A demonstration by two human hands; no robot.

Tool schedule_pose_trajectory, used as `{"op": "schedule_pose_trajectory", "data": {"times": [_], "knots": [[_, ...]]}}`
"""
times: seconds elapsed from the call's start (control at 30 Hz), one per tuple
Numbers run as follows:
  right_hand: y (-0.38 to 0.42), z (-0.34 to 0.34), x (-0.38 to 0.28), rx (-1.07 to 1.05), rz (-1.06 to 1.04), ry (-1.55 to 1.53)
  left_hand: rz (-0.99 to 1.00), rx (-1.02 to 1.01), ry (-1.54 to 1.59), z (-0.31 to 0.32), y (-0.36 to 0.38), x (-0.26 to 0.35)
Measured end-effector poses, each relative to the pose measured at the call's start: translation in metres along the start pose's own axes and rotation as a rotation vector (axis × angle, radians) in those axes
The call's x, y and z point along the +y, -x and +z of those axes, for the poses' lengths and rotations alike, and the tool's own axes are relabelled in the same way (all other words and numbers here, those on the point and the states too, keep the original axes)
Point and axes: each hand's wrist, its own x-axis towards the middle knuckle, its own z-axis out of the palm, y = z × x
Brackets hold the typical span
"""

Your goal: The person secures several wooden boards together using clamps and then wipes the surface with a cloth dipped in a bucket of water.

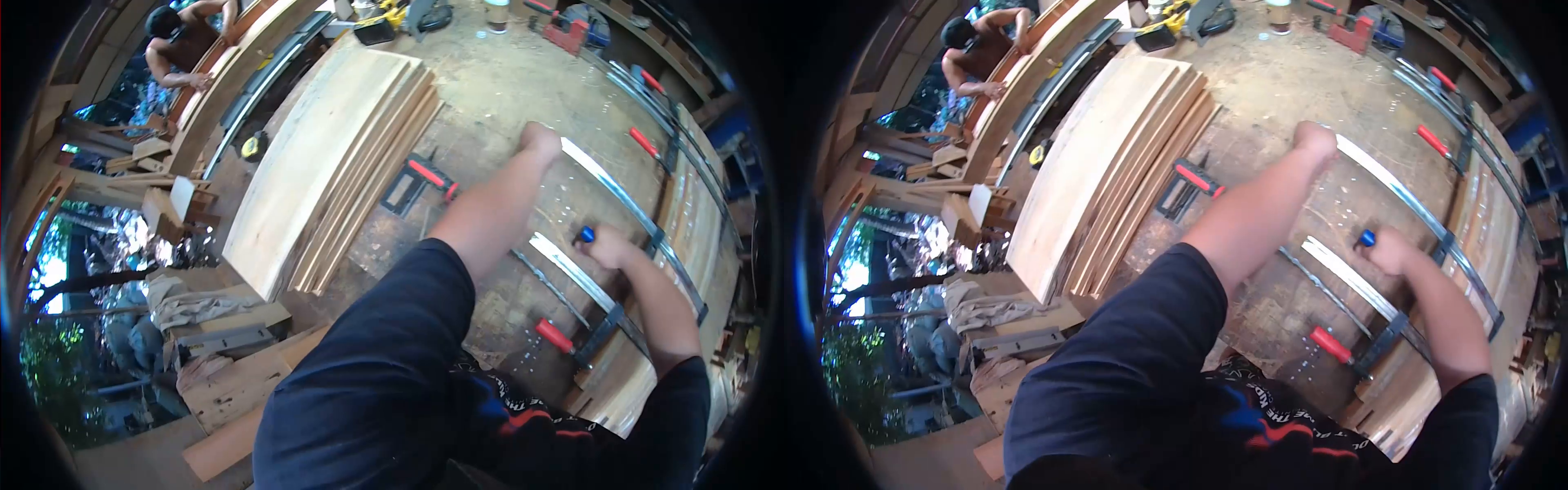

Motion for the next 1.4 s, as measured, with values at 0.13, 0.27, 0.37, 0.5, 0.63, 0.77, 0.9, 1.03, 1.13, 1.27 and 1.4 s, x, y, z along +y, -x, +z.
{"op": "schedule_pose_trajectory", "data": {"times": [0.13,0.27,0.37,0.5,0.63,0.77,0.9,1.03,1.13,1.27,1.4], "knots": [[0.030,0.029,-0.023,0.486,0.052,0.222,-0.009,-0.001,-0.005,0.004,0.003,-0.003],[0.026,0.016,-0.015,0.395,-0.041,0.236,-0.009,-0.021,-0.063,-0.008,0.016,0.013],[-0.004,-0.015,0.008,-0.276,-0.062,-0.245,-0.021,-0.011,-0.070,-0.008,0.022,0.012],[-0.033,-0.025,0.007,-0.533,0.032,-0.383,-0.112,-0.029,-0.073,-0.017,0.036,0.026],[-0.029,0.012,0.020,0.111,-0.394,0.034,0.382,-0.171,-0.970,-0.023,-0.008,0.009],[0.040,0.016,-0.039,0.285,0.135,0.075,0.091,-0.232,-0.407,-0.023,-0.020,-0.016],[0.021,0.024,-0.020,0.308,0.057,0.207,0.009,-0.282,-0.134,-0.008,-0.050,-0.010],[-0.039,-0.003,0.021,-0.334,0.018,-0.348,0.006,-0.217,-0.093,-0.013,-0.024,0.002],[-0.068,-0.013,0.034,-1.026,0.077,-0.733,0.016,-0.198,-0.137,-0.017,-0.011,0.005],[-0.029,-0.006,0.014,-0.371,-0.059,-0.383,0.001,-0.193,-0.136,-0.014,-0.018,0.004],[-0.006,0.020,-0.005,0.299,-0.139,0.282,-0.009,-0.218,-0.124,-0.015,-0.014,0.007]]}}
